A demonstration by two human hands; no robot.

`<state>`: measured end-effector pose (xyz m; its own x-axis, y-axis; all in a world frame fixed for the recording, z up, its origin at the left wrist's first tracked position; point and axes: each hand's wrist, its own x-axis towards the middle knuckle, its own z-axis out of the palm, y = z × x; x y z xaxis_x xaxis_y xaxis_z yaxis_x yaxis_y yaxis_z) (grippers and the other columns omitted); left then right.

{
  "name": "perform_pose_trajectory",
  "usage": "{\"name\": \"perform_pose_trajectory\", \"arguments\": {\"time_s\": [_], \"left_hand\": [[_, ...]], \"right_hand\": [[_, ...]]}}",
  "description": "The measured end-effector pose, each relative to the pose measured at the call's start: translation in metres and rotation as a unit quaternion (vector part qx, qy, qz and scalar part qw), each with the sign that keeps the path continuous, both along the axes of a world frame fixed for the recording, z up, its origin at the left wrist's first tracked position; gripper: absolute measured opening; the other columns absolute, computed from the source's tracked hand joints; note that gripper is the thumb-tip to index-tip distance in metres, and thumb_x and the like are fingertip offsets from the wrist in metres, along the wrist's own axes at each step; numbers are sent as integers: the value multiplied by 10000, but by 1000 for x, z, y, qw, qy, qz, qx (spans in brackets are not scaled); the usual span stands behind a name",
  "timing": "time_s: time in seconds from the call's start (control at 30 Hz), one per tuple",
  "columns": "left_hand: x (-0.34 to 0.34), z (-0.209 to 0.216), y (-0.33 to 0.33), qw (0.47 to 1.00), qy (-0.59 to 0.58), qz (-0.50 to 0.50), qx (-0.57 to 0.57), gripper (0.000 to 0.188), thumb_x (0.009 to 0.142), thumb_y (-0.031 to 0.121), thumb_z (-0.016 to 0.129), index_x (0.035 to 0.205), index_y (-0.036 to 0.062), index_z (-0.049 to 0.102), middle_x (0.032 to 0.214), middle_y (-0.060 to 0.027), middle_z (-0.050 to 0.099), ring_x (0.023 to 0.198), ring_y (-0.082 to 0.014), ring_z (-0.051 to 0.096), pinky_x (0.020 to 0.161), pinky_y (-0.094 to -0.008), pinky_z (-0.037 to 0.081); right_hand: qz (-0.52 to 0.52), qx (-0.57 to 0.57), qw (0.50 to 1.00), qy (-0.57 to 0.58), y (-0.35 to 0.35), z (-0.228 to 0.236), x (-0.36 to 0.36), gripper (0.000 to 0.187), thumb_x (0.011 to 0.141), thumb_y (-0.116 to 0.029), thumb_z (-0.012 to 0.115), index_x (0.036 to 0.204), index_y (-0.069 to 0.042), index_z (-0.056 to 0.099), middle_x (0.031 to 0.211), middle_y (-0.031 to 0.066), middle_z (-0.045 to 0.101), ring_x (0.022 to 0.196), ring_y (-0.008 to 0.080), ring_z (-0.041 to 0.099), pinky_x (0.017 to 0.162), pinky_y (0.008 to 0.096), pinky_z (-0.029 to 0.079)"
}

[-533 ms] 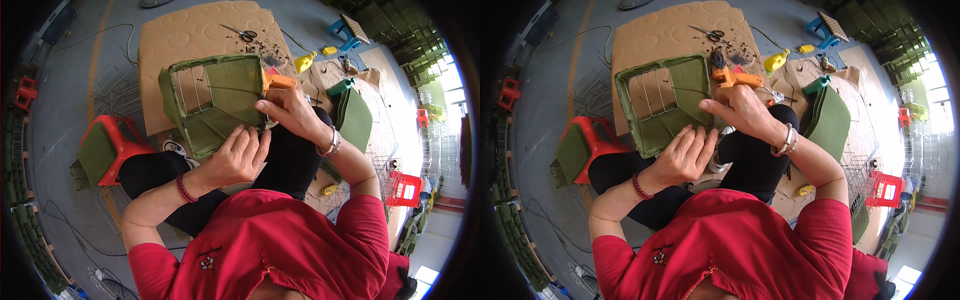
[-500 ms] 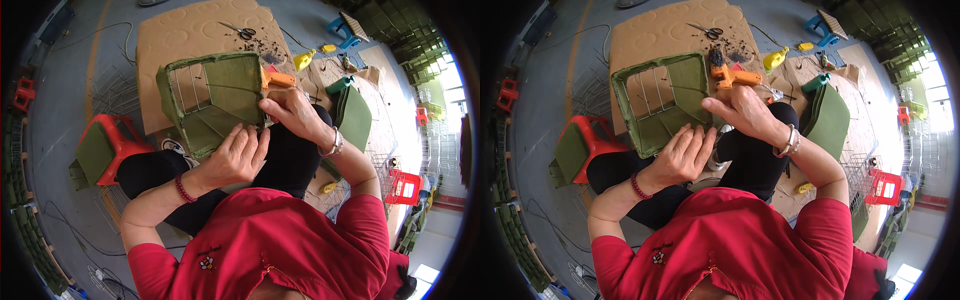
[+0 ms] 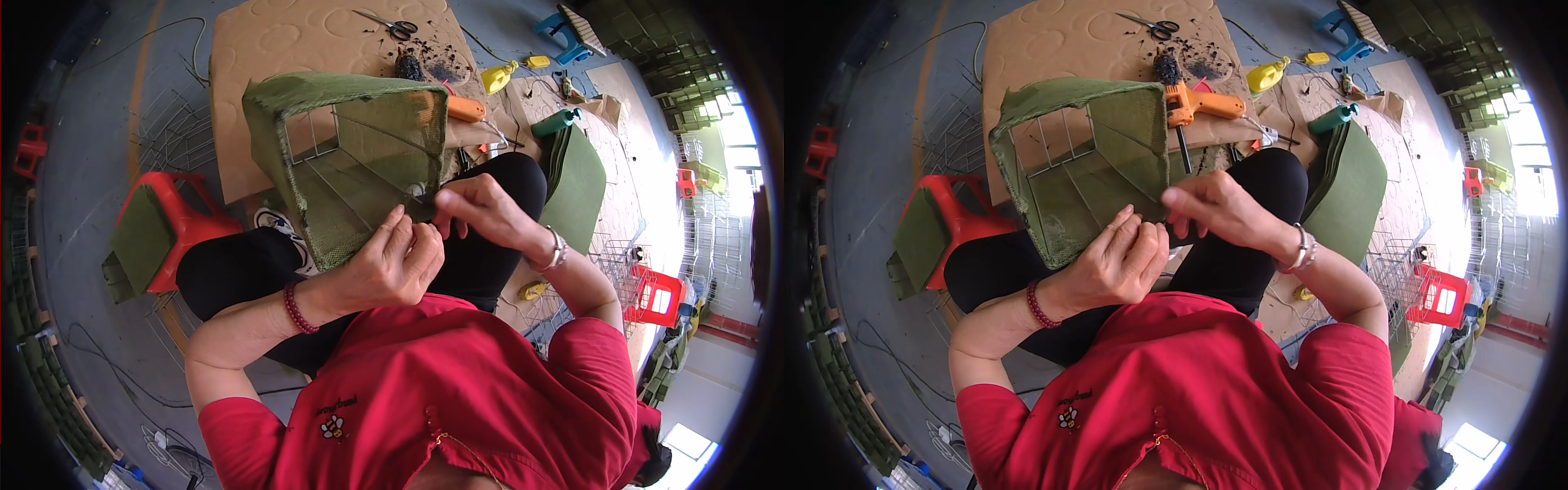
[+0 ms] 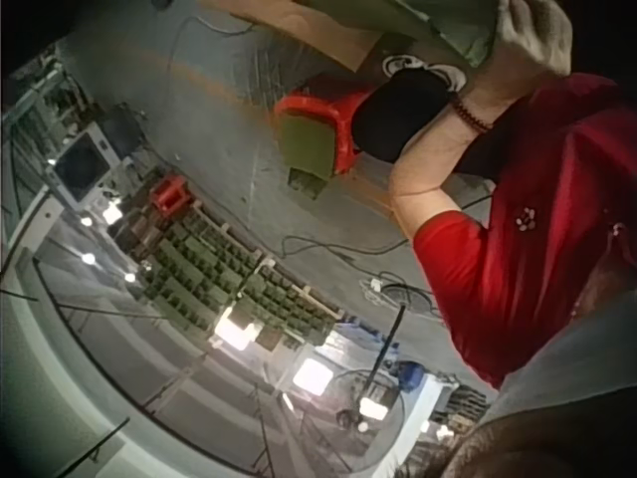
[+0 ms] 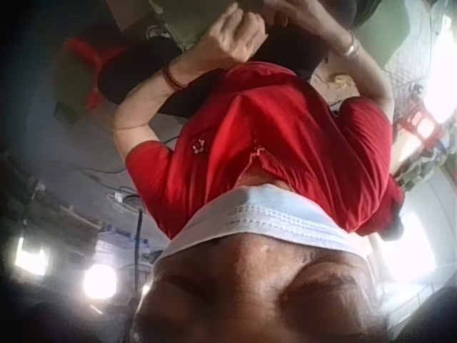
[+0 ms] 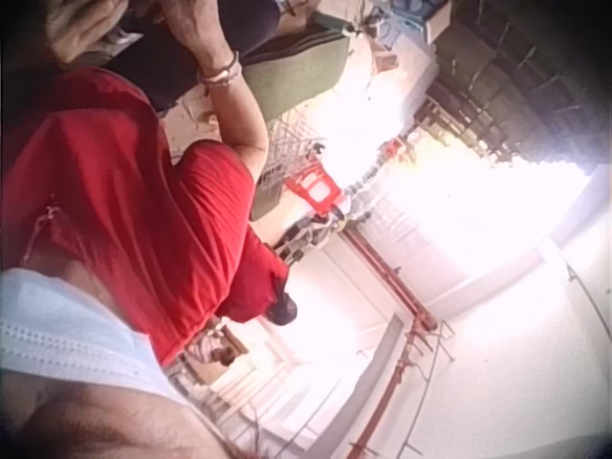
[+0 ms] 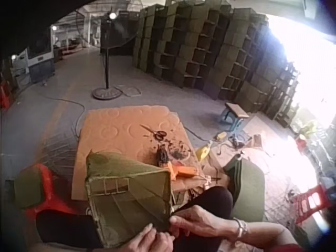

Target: The person is assembling a green mesh storage box using a hot glue gun and scissors to secure mesh panels.

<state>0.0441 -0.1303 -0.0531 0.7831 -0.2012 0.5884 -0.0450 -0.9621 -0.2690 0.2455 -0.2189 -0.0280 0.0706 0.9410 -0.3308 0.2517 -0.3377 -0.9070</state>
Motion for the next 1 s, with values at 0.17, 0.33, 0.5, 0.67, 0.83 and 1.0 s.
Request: {"name": "perform_pose_trajectory", "arguments": {"time_s": [0.17, 0.33, 0.5, 0.67, 0.83, 1.0], "left_hand": [[-2, 1, -1, 1000, 14, -10, -4, 180, 831, 84, 608, 937, -54, 655, 861, -121, 571, 825, -250, 653, 885, -410, 587], [-1, 5, 0, 1000, 17, -10, -5, 186, 845, 79, 598, 959, -57, 653, 873, -123, 587, 843, -250, 662, 887, -393, 585], [-11, 12, 7, 999, 15, 34, -1, 215, 852, 77, 607, 1009, -60, 660, 974, -173, 668, 879, -260, 686, 821, -358, 585], [-13, 16, 10, 999, 31, 39, -6, 220, 850, 63, 612, 1015, -76, 657, 962, -176, 661, 881, -260, 678, 774, -343, 575], [-6, 11, 10, 999, 2, 9, 33, 208, 851, 98, 586, 947, -67, 669, 886, -171, 652, 815, -245, 644, 750, -319, 545], [-9, 10, 7, 1000, 17, 10, 19, 214, 841, 91, 603, 967, -72, 664, 905, -177, 653, 827, -252, 651, 755, -330, 554]], "right_hand": [[44, -33, 998, 13, -7, 1, -2, 586, 1050, -435, 446, 747, 28, 640, 642, 59, 637, 577, 124, 595, 521, 278, 484], [-1, -19, 999, -42, -1, -11, -15, 453, 999, -298, 559, 683, 25, 601, 559, 35, 576, 504, 101, 543, 491, 279, 441], [-35, -22, 999, 24, 0, -7, -7, 497, 1006, -373, 564, 702, 17, 607, 567, 37, 584, 509, 101, 531, 494, 277, 438], [17, 26, 997, -74, -1, 9, -4, 506, 999, -442, 563, 784, 9, 636, 599, 33, 598, 551, 99, 544, 531, 300, 448], [-27, 127, 952, -276, 8, -8, -12, 452, 975, -297, 606, 656, 17, 542, 520, 169, 481, 470, 311, 523, 477, 398, 410], [10, 172, 914, -367, 8, -3, -10, 454, 899, -259, 683, 566, -12, 497, 488, 182, 471, 466, 398, 516, 453, 441, 397]]}}
